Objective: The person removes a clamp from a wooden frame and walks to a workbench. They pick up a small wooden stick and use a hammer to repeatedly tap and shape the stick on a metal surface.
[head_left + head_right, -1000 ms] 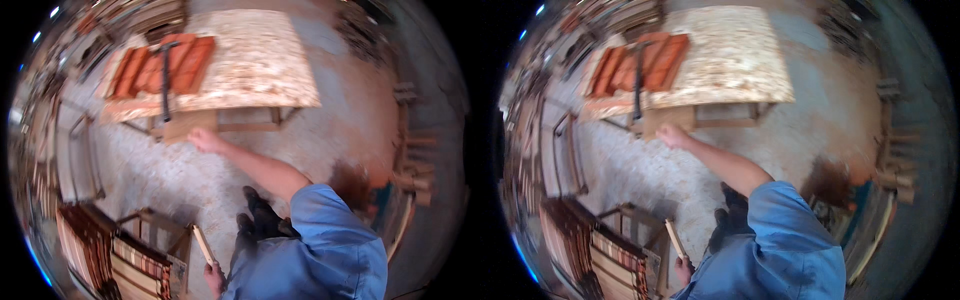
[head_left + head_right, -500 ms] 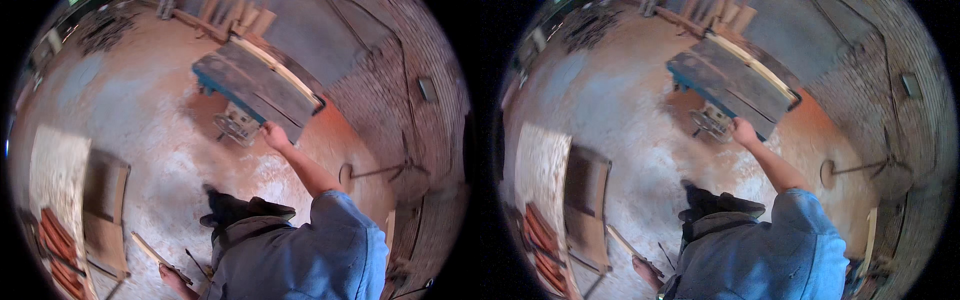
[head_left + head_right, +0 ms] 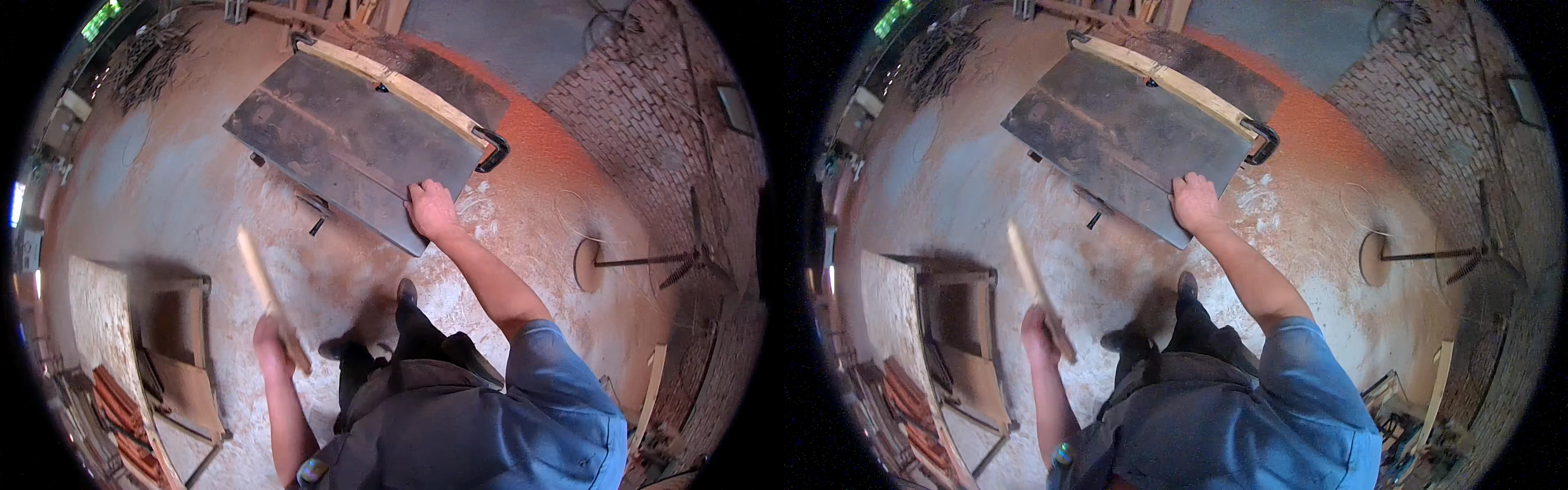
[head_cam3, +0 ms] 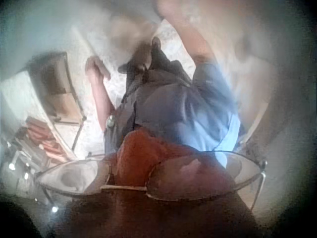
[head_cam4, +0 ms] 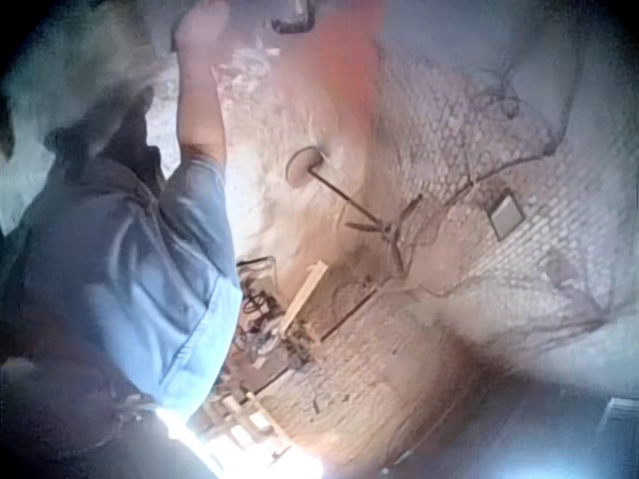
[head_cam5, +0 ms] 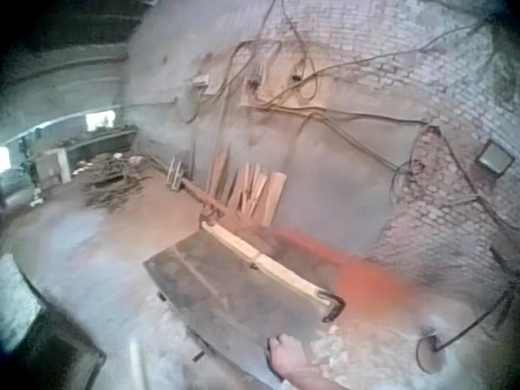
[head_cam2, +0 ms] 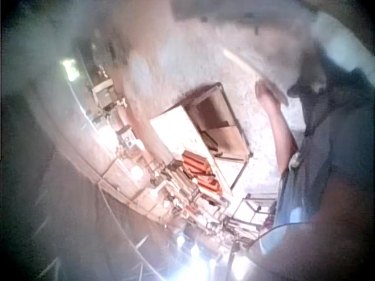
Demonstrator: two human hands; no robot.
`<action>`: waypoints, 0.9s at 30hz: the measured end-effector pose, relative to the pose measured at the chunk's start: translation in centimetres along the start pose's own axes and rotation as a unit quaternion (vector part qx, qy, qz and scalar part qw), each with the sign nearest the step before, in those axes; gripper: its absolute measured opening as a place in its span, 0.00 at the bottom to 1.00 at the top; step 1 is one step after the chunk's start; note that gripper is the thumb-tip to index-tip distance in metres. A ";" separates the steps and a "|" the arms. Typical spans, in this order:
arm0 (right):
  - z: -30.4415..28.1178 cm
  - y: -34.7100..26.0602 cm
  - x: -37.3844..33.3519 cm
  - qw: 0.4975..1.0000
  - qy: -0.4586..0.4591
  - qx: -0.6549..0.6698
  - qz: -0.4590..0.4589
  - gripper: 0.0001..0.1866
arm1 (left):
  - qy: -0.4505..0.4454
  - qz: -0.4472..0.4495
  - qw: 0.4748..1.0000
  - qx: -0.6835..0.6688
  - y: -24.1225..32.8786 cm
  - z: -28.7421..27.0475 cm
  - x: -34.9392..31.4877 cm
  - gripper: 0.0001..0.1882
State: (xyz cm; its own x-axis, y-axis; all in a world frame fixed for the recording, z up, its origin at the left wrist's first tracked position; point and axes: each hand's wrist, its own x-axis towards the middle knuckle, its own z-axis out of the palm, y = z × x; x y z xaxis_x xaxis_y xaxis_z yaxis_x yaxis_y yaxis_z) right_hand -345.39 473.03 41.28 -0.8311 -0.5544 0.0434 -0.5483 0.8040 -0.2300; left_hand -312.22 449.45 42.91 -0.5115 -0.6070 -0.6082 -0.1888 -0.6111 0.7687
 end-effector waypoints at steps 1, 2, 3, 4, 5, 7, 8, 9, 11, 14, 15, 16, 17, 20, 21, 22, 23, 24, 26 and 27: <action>0.3 0.6 0.3 1.000 -0.023 0.021 0.003 0.14 | -0.007 -0.003 1.000 0.006 0.3 3.8 0.4 0.10; 0.8 1.7 0.3 0.997 -0.030 0.066 0.013 0.13 | -0.013 -0.004 1.000 0.010 0.7 7.6 0.9 0.13; 1.4 2.6 -0.1 0.993 -0.038 0.112 0.020 0.13 | -0.047 0.007 0.999 -0.014 -0.1 9.8 2.4 0.13; 1.9 3.4 -0.8 0.986 -0.050 0.158 0.027 0.12 | -0.079 0.018 0.996 -0.038 -1.1 11.7 4.0 0.13; 1.1 4.0 -1.7 0.981 -0.068 0.174 0.050 0.13 | -0.084 0.021 0.996 -0.035 -1.1 14.2 4.9 0.13; 0.0 6.8 -4.5 0.963 -0.100 0.232 0.090 0.12 | -0.087 0.012 0.996 -0.025 -1.1 19.6 5.9 0.11; 0.0 8.5 -5.8 0.948 -0.113 0.279 0.106 0.11 | -0.084 0.003 0.996 -0.014 -0.9 22.0 6.4 0.11; -1.0 9.0 -7.1 0.910 -0.143 0.356 0.158 0.11 | -0.066 0.011 0.997 0.033 -1.9 23.1 8.4 0.09; -2.5 10.3 -9.9 0.838 -0.167 0.457 0.247 0.10 | -0.060 0.011 0.995 0.084 -3.2 25.2 10.6 0.08; -3.4 12.7 -13.5 0.799 -0.149 0.490 0.314 0.09 | -0.081 -0.002 0.986 0.147 -2.8 28.7 11.1 0.10; -3.7 13.0 -14.0 0.788 -0.145 0.501 0.326 0.09 | -0.080 -0.008 0.975 0.207 -2.1 29.6 11.2 0.11; -4.1 13.1 -14.4 0.777 -0.140 0.513 0.337 0.08 | -0.080 -0.013 0.961 0.266 -1.5 30.0 11.6 0.12; -4.4 13.0 -14.7 0.764 -0.137 0.526 0.347 0.08 | -0.111 0.091 0.885 0.444 -1.4 29.7 12.1 0.16; -4.7 12.7 -14.0 0.769 -0.143 0.505 0.365 0.08 | -0.088 0.275 0.671 0.683 -0.5 29.3 13.6 0.22; -4.7 12.4 -13.8 0.797 -0.139 0.463 0.361 0.10 | -0.065 0.296 0.672 0.676 -0.2 28.4 14.7 0.22; -4.9 12.0 -13.3 0.810 -0.156 0.440 0.355 0.11 | -0.039 0.318 0.671 0.669 0.3 27.3 16.4 0.22; -5.2 11.8 -13.1 0.822 -0.171 0.412 0.353 0.12 | -0.019 0.339 0.671 0.659 1.0 26.3 18.0 0.22; -5.3 11.7 -12.9 0.833 -0.184 0.384 0.352 0.13 | -0.009 0.300 0.789 0.536 2.5 24.4 20.1 0.21; -3.7 12.6 -13.7 0.878 -0.201 0.292 0.321 0.15 | 0.031 0.119 0.951 0.284 7.2 21.2 23.3 0.19; -3.2 12.9 -13.9 0.897 -0.212 0.246 0.300 0.17 | 0.085 0.102 0.953 0.272 8.2 19.1 25.8 0.19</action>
State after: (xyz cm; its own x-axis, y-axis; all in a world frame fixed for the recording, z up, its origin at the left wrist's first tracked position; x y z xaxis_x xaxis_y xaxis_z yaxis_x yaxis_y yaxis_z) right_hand -341.18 491.75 40.81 -0.7963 -0.1683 -0.5810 0.1801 0.8510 -0.4933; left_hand -342.98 438.51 37.33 -0.4495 -0.7872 -0.4222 -0.5301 -0.1453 0.8354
